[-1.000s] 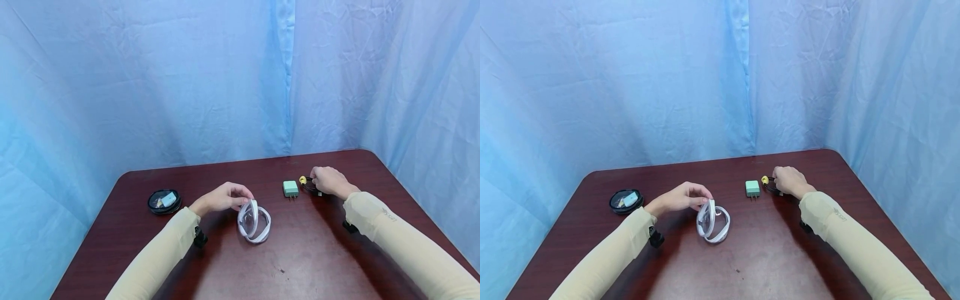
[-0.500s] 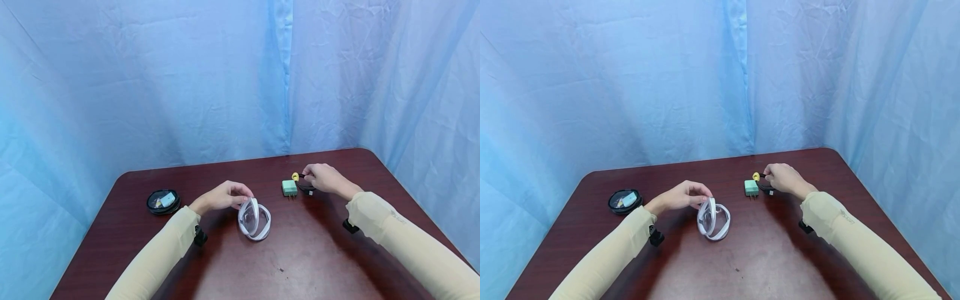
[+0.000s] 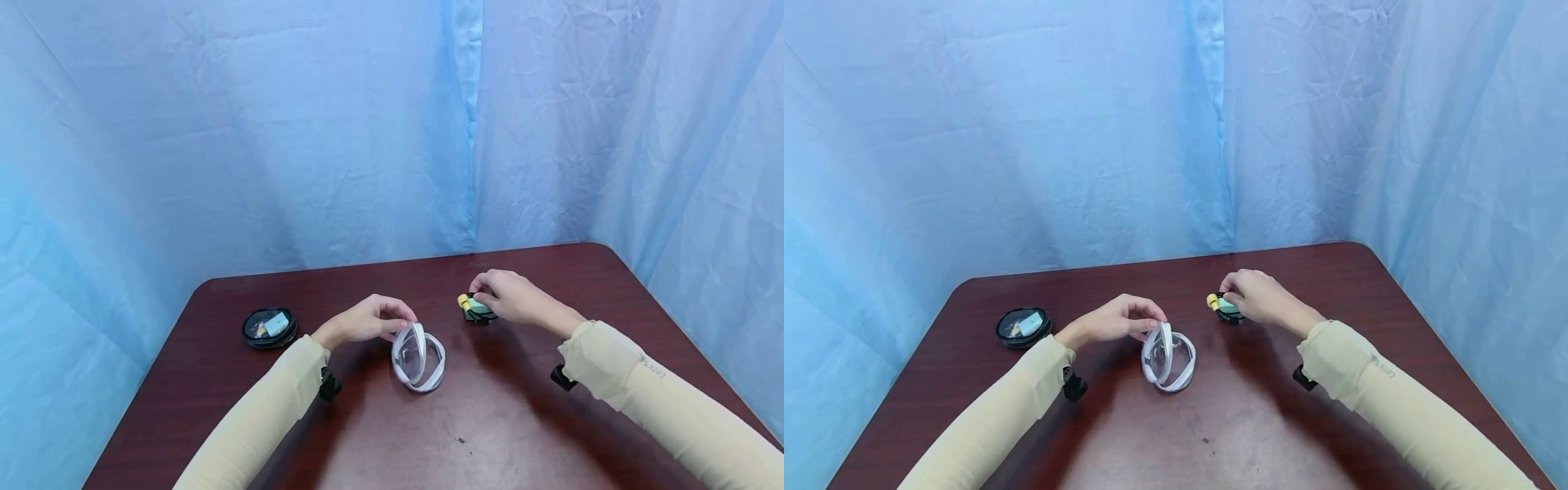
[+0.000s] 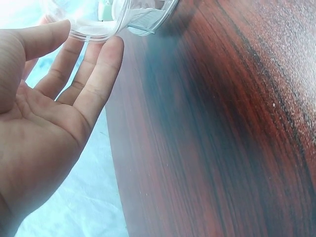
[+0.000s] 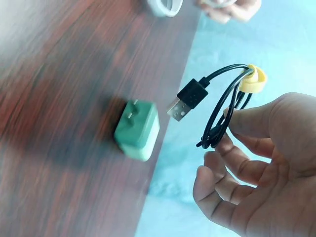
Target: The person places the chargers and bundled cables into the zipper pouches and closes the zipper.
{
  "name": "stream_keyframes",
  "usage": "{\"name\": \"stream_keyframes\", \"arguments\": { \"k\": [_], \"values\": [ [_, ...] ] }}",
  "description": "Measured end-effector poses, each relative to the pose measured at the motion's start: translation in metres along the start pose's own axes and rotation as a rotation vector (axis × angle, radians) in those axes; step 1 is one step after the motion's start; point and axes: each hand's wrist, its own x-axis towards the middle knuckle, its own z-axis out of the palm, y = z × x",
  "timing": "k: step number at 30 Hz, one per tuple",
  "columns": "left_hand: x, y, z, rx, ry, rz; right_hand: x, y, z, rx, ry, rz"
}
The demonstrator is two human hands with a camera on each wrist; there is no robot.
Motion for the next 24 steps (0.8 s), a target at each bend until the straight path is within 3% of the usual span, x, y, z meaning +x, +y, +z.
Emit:
{"name": "stream_keyframes", "arguments": {
  "k": [8, 17, 24],
  "values": [
    [0.001, 0.003, 0.001, -0.001, 0.003, -0.010, 0.000, -0.021, 0.006, 0.044, -0.062, -0.071],
    [0.003, 0.002, 0.001, 0.003, -0.004, -0.006, 0.003, -0.035, 0.017, 0.100, -0.164, -0.025],
    [0.004, 0.002, 0.002, 0.013, -0.010, 0.008, 0.008, -0.042, 0.028, 0.210, -0.241, 0.040]
  ]
}}
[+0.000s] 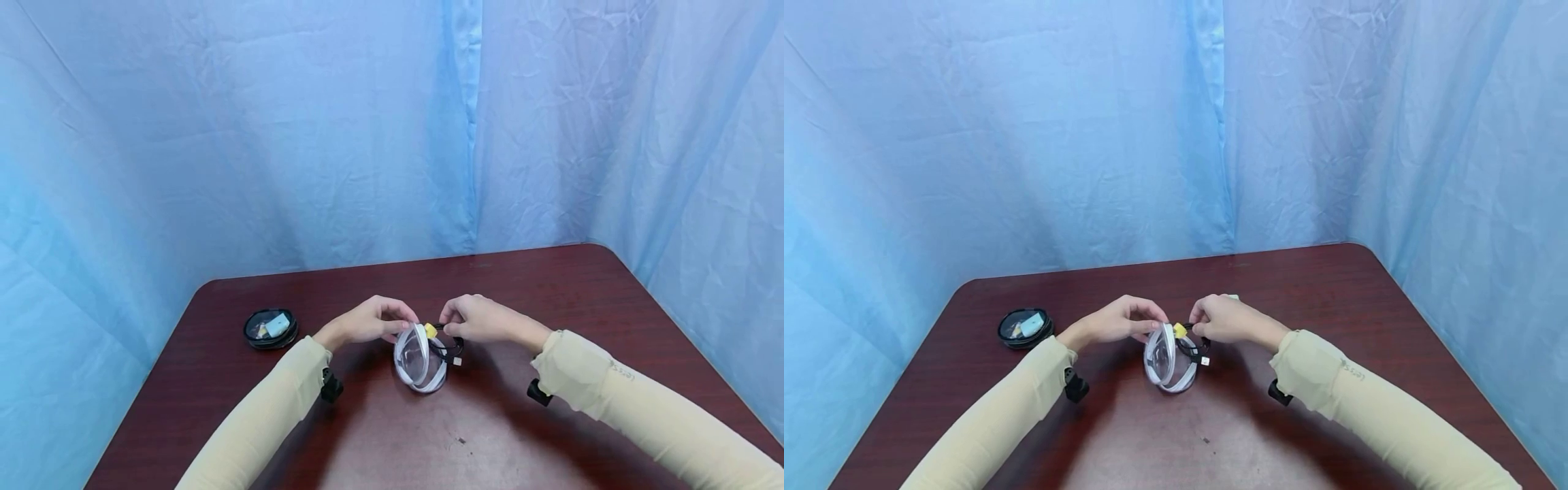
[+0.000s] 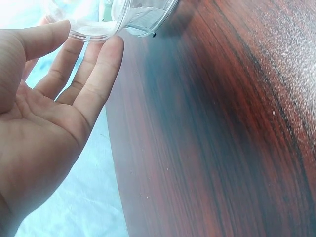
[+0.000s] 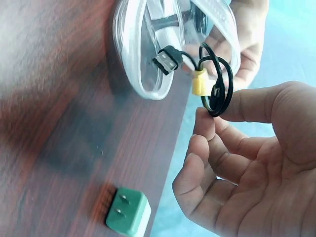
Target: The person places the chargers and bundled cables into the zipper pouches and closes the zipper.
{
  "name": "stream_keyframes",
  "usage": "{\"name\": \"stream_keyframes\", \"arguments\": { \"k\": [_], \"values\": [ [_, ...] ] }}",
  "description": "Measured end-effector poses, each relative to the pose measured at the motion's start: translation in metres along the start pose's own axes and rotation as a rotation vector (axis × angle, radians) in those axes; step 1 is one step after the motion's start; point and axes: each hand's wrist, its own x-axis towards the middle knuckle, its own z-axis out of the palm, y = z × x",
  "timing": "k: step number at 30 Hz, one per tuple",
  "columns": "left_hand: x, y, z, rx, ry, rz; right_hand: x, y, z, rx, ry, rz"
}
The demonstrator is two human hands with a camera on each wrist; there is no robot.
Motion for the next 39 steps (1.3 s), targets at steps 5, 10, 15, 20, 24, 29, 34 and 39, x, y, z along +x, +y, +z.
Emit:
{"name": "stream_keyframes", "arguments": {
  "k": [5, 10, 15, 20, 24, 29, 34, 39],
  "values": [
    [0.002, 0.000, 0.002, 0.003, -0.005, 0.007, 0.004, -0.002, 0.006, 0.034, -0.020, 0.018],
    [0.002, 0.003, 0.004, 0.000, 0.003, 0.006, 0.008, -0.003, 0.013, 0.065, -0.046, 0.052],
    [0.003, 0.004, 0.004, -0.003, 0.012, 0.002, 0.012, -0.002, 0.019, 0.094, -0.066, 0.101],
    [0.003, 0.003, 0.004, -0.013, 0.016, 0.001, 0.014, 0.000, 0.025, 0.180, -0.055, 0.140],
    [0.003, 0.003, 0.004, -0.013, 0.021, 0.003, 0.016, 0.002, 0.030, 0.235, -0.045, 0.167],
    [0.003, 0.001, 0.004, -0.011, 0.033, 0.011, 0.017, 0.004, 0.036, 0.231, -0.040, 0.173],
    [0.003, 0.000, 0.004, 0.002, 0.051, 0.024, 0.016, 0.004, 0.039, 0.207, -0.035, 0.179],
    [0.003, -0.001, 0.003, 0.014, 0.066, 0.030, 0.016, 0.005, 0.041, 0.152, -0.035, 0.184]
  ]
}}
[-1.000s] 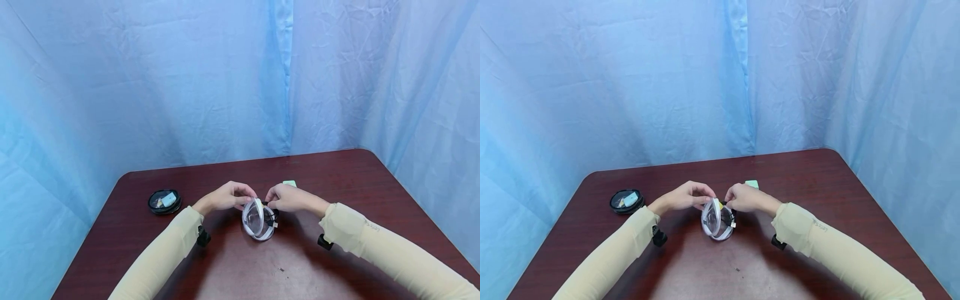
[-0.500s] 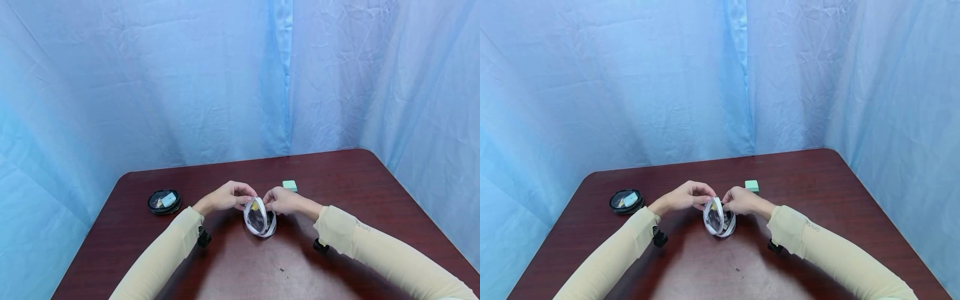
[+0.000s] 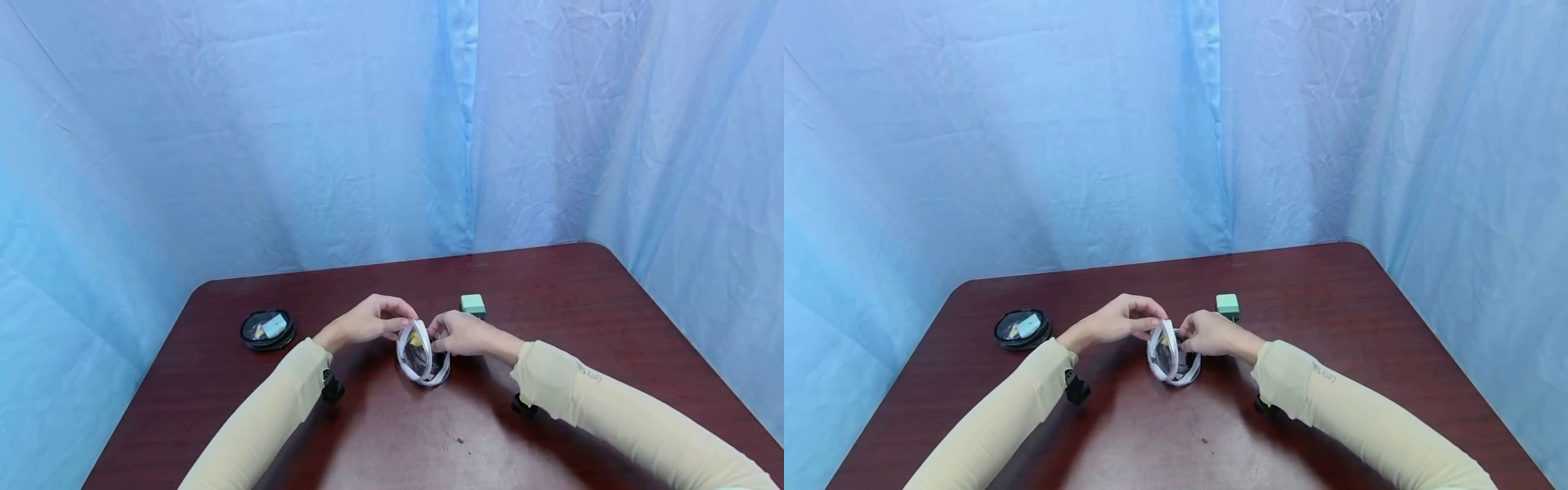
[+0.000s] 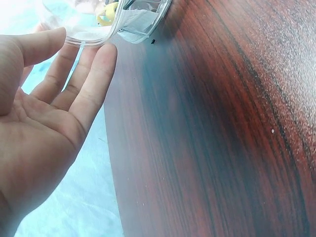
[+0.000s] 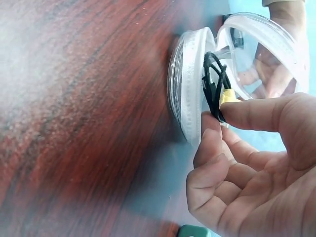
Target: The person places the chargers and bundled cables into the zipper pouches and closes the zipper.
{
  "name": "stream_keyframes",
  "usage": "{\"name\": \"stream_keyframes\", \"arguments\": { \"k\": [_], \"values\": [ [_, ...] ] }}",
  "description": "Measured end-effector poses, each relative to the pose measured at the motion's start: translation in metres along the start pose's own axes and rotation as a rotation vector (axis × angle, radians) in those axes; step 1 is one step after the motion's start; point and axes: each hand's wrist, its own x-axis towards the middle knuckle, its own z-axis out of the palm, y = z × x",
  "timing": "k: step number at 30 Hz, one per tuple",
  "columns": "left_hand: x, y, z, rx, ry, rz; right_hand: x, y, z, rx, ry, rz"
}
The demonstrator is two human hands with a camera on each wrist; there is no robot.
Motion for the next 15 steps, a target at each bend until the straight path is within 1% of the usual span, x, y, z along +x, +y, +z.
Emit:
{"name": "stream_keyframes", "arguments": {
  "k": [6, 11, 13, 15],
  "values": [
    [-0.0005, 0.0000, -0.0005, 0.000, 0.005, 0.001, -0.0008, 0.0046, 0.0024, -0.063, -0.002, -0.042],
    [-0.0005, 0.0004, -0.0011, -0.005, 0.005, -0.005, -0.0029, 0.0059, 0.0035, -0.081, 0.005, -0.086],
    [-0.0005, 0.0005, -0.0013, -0.007, 0.006, -0.004, -0.0036, 0.0052, 0.0033, -0.085, 0.003, -0.109],
    [-0.0005, 0.0006, -0.0014, -0.008, 0.009, -0.002, -0.0045, 0.0043, 0.0022, -0.102, -0.003, -0.150]
  ]
}}
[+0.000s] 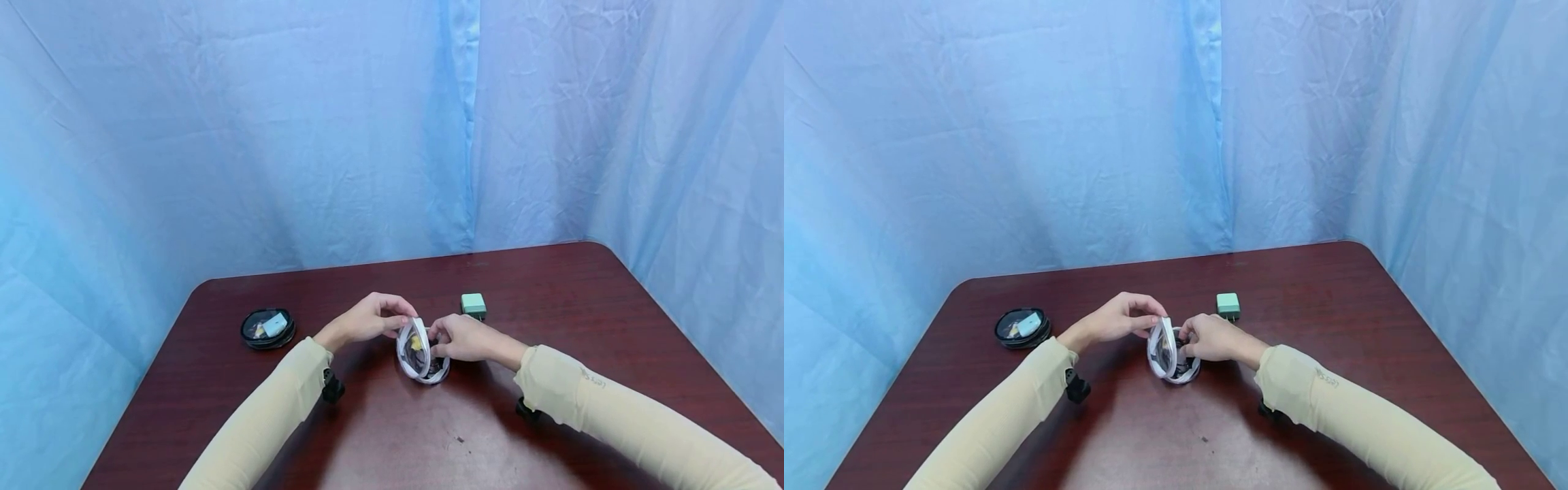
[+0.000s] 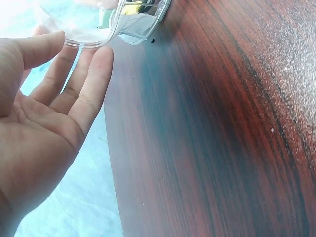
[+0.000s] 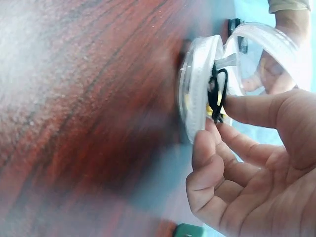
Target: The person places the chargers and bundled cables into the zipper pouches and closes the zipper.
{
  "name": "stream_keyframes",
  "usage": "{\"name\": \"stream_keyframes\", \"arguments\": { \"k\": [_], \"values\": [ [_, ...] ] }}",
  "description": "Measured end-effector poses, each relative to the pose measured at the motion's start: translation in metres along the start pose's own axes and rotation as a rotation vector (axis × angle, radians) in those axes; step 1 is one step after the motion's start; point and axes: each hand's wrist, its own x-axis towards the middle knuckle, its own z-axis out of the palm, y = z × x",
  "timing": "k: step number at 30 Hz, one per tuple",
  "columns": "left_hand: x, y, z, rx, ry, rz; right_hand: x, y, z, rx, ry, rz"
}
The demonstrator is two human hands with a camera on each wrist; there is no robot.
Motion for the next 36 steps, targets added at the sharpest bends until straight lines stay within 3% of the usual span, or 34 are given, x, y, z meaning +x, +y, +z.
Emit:
{"name": "stream_keyframes", "arguments": {
  "k": [8, 19, 27, 36],
  "values": [
    [0.000, 0.000, 0.000, 0.010, 0.018, 0.001, -0.004, -0.007, -0.004, -0.165, -0.050, -0.165],
    [0.001, 0.001, 0.000, 0.007, 0.063, -0.017, -0.002, -0.007, 0.002, -0.280, -0.004, -0.186],
    [0.000, -0.002, 0.001, -0.013, 0.085, -0.029, 0.000, -0.007, 0.006, -0.349, 0.010, -0.163],
    [-0.008, -0.006, 0.000, 0.046, 0.110, -0.052, 0.003, -0.016, 0.011, -0.351, 0.003, -0.026]
  ]
}}
